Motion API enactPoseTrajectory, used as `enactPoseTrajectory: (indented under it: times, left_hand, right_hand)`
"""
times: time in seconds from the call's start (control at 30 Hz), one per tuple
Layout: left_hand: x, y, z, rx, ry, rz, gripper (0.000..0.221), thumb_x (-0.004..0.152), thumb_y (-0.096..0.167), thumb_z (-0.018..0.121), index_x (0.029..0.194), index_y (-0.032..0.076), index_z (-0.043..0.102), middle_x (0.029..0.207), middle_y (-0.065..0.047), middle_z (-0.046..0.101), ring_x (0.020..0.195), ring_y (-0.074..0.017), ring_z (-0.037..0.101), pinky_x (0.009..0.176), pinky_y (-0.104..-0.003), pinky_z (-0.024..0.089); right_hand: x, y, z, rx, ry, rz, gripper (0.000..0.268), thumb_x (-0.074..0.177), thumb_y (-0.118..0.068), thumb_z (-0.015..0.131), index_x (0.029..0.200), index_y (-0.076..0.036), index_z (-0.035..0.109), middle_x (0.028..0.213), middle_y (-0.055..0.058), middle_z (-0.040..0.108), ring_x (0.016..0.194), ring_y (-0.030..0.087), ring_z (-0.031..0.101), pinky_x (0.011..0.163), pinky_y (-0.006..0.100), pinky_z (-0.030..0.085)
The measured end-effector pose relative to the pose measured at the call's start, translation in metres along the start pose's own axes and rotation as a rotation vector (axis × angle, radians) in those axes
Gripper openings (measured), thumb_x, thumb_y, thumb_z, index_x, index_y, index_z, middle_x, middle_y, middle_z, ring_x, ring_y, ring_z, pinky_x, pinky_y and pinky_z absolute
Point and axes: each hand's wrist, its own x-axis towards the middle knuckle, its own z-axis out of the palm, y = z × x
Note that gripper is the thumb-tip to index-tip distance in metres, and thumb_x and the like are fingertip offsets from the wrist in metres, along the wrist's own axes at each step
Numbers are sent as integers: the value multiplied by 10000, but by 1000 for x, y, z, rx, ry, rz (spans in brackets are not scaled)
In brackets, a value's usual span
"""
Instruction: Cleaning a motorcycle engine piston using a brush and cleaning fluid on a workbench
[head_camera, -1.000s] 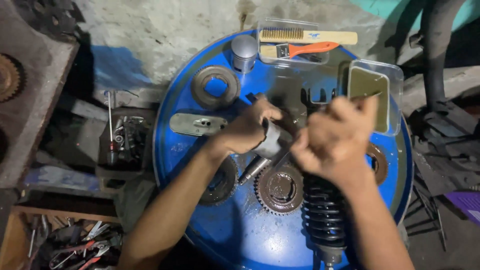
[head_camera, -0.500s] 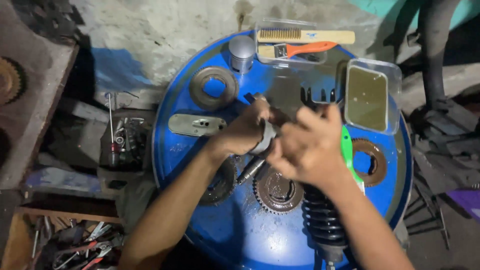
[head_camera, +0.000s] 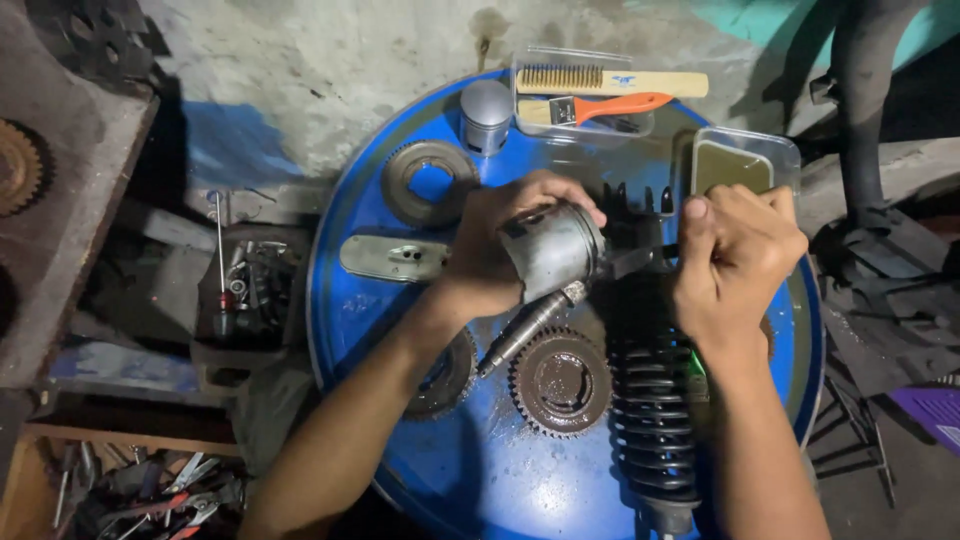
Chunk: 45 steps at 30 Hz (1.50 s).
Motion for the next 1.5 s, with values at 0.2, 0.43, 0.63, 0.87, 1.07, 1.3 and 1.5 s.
enactPoseTrajectory:
  times: [0.2,0.43,0.63,0.87,1.07,1.3,1.5]
  left_hand:
    - [-7,-26,7,409,130,82,625,869,82,885,1388,133,539,1359,-121,656,1259,-310,718,1149,-390,553]
    - [-7,-45,20,149,233,217,449,886,155,724,1322,90,638,1236,-116,721,1221,-339,713,1119,-440,551]
    - [-6,-51,30,67,238,321,440,899,89,739,1303,8,586,1241,-181,664,1249,-375,664,1150,-462,497]
    - [-23,-65,42,125,226,198,800,547,-132,780,1311,-2,580,1281,-206,681,1248,-393,669,1176,-447,487]
    - [-14,-62,42,213,261,199,741,623,-77,810,1325,29,597,1249,-173,701,1203,-369,698,1133,-424,521]
    - [-24,-49,44,312,301,162,673,713,-11,845,1341,67,617,1212,-133,726,1149,-340,733,1082,-398,561]
    - [-34,-38,47,400,340,112,608,803,55,881,1358,105,637,1174,-94,751,1095,-311,768,1031,-371,602]
  right_hand:
    - [-7,18,14,32,37,108,547,1145,26,622,653,-52,395,636,58,335,664,227,335,797,474,220]
    - [-13,25,28,349,42,145,501,1091,-22,629,606,-68,507,591,76,433,620,313,457,782,402,321]
    - [-13,32,29,303,-13,126,395,999,-8,626,626,-71,514,609,87,463,628,336,480,814,426,337]
    - [-10,38,35,399,-12,60,436,1023,-4,617,608,-80,504,612,80,472,625,323,451,777,434,320]
    - [-12,21,34,296,-11,47,327,908,-43,625,600,-132,558,590,39,481,597,307,473,823,411,346]
    - [-8,16,28,310,-12,28,416,972,-89,609,572,-140,508,565,23,489,600,280,454,808,421,321]
    - [-14,27,30,268,41,58,273,930,-3,608,675,-85,553,659,89,545,665,364,533,876,442,363]
